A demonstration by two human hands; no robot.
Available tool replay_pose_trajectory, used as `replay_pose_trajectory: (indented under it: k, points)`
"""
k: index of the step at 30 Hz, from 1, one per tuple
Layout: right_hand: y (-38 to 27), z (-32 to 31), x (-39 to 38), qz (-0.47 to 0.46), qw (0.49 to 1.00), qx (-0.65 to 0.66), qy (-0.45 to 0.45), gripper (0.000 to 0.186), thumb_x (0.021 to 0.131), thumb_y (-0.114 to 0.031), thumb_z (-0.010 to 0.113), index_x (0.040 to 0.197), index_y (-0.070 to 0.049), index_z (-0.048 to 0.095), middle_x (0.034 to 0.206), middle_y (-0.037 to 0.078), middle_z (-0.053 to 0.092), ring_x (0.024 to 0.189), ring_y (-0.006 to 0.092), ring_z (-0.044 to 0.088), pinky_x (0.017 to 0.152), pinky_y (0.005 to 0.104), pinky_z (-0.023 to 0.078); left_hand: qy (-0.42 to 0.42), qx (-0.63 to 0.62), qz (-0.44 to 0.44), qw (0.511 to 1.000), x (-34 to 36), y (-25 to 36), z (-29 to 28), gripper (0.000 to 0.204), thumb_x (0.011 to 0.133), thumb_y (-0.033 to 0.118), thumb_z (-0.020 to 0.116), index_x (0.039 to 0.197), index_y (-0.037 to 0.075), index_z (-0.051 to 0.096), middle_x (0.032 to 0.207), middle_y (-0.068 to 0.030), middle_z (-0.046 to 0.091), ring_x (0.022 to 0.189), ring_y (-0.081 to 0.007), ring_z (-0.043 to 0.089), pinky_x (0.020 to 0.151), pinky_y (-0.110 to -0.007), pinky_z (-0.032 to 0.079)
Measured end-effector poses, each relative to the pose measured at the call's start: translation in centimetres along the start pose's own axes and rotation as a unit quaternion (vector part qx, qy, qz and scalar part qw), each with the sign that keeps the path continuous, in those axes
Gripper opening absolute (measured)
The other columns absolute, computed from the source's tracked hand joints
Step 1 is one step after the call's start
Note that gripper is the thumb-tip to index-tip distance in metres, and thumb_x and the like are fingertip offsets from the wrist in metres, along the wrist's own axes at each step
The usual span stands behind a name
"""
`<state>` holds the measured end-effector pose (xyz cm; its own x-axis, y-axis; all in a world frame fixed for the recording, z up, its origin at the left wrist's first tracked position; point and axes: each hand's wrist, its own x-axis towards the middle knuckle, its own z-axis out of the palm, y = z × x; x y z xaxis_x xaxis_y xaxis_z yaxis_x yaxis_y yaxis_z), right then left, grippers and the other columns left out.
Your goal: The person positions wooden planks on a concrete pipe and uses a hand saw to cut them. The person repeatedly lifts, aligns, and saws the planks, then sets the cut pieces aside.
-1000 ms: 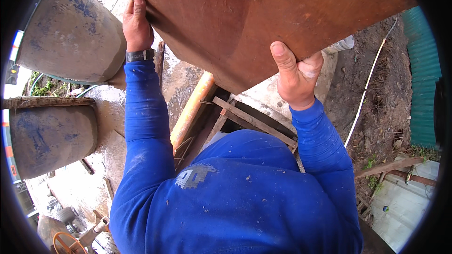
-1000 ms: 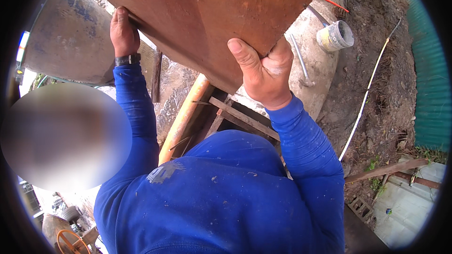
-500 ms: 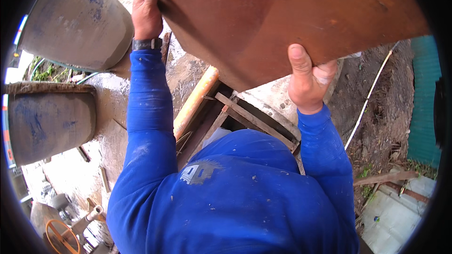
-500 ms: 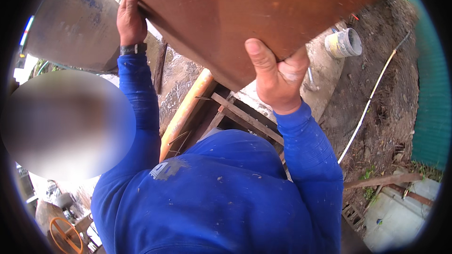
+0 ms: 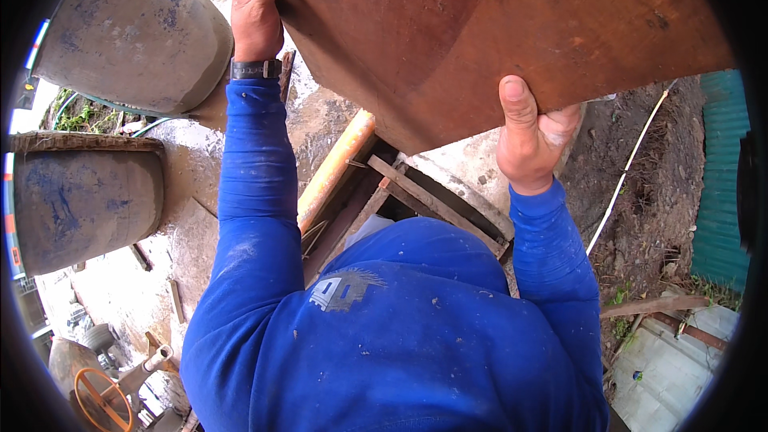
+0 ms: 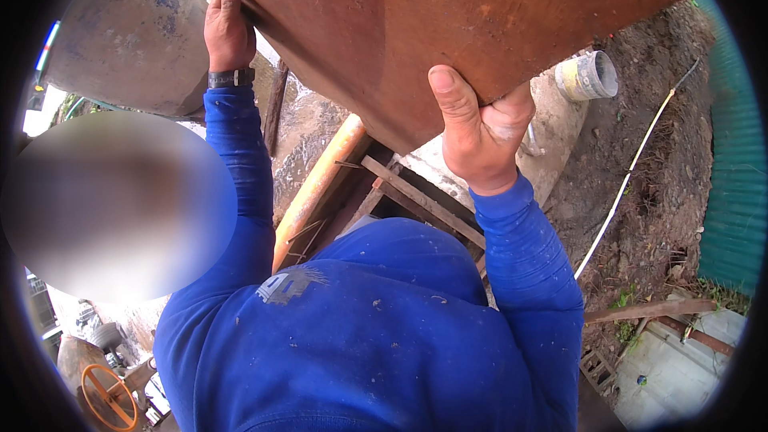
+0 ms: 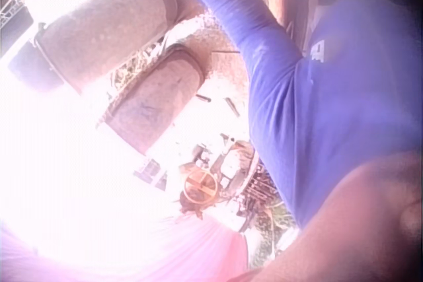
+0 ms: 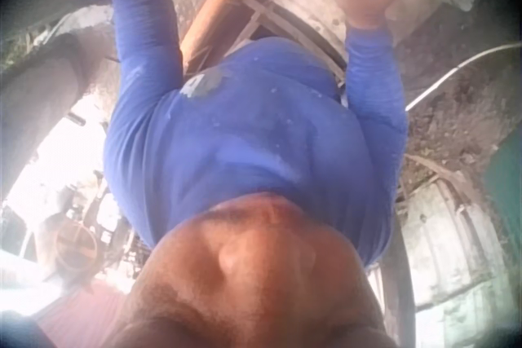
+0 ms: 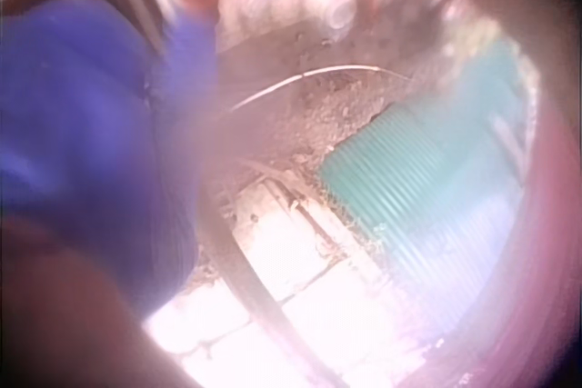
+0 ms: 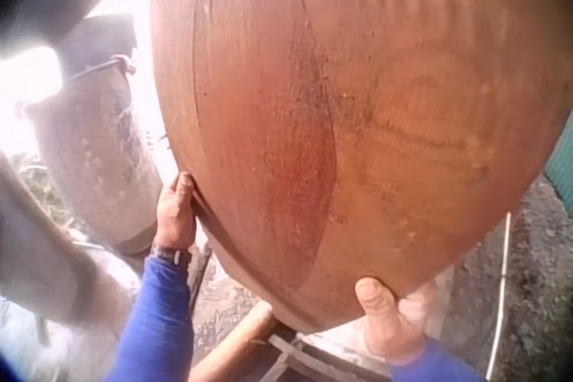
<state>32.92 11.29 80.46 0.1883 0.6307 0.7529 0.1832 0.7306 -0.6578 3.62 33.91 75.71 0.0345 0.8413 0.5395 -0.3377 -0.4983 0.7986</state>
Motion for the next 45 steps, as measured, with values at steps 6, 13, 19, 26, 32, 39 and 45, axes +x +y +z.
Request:
replay_pose_trajectory:
  k: [6,13,19,26,32,39,45]
  points:
    - [-0.2,0.0,-0.3,0.003,1.000,-0.005,-0.005,0.033,0.100,-0.012,0.072,0.128,0.001,0.063,0.119,0.011,0.072,0.107,0.0176,0.066,0.098,0.0326,0.052,-0.005,0.045,-0.005,0.999,-0.2,0.3,-0.6,0.039,0.112,0.031,0.051,0.127,-0.003,0.061,0.127,-0.0114,0.068,0.115,-0.0191,0.062,0.105,-0.034,0.047]
    - [-0.3,0.0,-0.1,-0.016,1.000,-0.016,-0.016,0.029,0.100,-0.011,0.072,0.125,0.001,0.065,0.119,0.010,0.072,0.107,0.0177,0.066,0.098,0.0327,0.052,-0.004,0.009,-0.004,1.000,-0.3,0.4,-0.3,0.042,0.112,0.032,0.051,0.132,-0.004,0.059,0.131,-0.0118,0.067,0.119,-0.0200,0.062,0.107,-0.035,0.046]
    - [-0.4,0.2,-0.1,0.007,1.000,0.007,-0.003,0.026,0.099,-0.010,0.073,0.122,0.000,0.067,0.118,0.010,0.072,0.107,0.0175,0.067,0.096,0.0323,0.052,0.000,-0.011,-0.008,1.000,-0.3,0.3,0.0,0.044,0.111,0.032,0.053,0.134,-0.005,0.058,0.133,-0.0124,0.066,0.121,-0.0209,0.061,0.109,-0.036,0.045]
    - [-0.2,-0.2,0.2,0.000,1.000,-0.006,-0.009,0.027,0.099,-0.012,0.074,0.122,0.000,0.067,0.117,0.010,0.073,0.106,0.0176,0.067,0.096,0.0320,0.052,-0.006,-0.006,-0.002,1.000,-0.1,0.2,0.2,0.046,0.111,0.034,0.053,0.135,-0.005,0.058,0.134,-0.0123,0.066,0.123,-0.0213,0.060,0.110,-0.037,0.044]
    - [0.4,-0.6,0.1,-0.003,1.000,-0.002,-0.005,0.030,0.099,-0.012,0.073,0.125,0.000,0.065,0.119,0.011,0.072,0.108,0.0181,0.067,0.097,0.0326,0.052,-0.010,-0.004,-0.002,1.000,0.1,-0.2,0.3,0.046,0.111,0.034,0.053,0.136,-0.004,0.057,0.135,-0.0128,0.065,0.124,-0.0215,0.060,0.110,-0.037,0.043]
    - [0.7,-0.5,0.6,-0.013,1.000,0.005,0.004,0.032,0.099,-0.011,0.073,0.127,0.001,0.064,0.121,0.011,0.072,0.110,0.0182,0.066,0.099,0.0329,0.052,-0.015,0.022,0.011,1.000,0.5,-0.3,0.5,0.044,0.112,0.033,0.052,0.135,-0.005,0.057,0.134,-0.0120,0.065,0.122,-0.0203,0.060,0.110,-0.036,0.044]
    - [1.0,-0.8,0.5,0.001,1.000,0.013,0.005,0.033,0.099,-0.010,0.073,0.128,0.000,0.064,0.121,0.011,0.072,0.111,0.0180,0.066,0.100,0.0327,0.051,-0.013,0.014,0.006,1.000,0.5,-0.4,0.8,0.041,0.112,0.032,0.052,0.131,-0.004,0.059,0.132,-0.0115,0.066,0.121,-0.0195,0.060,0.109,-0.035,0.044]
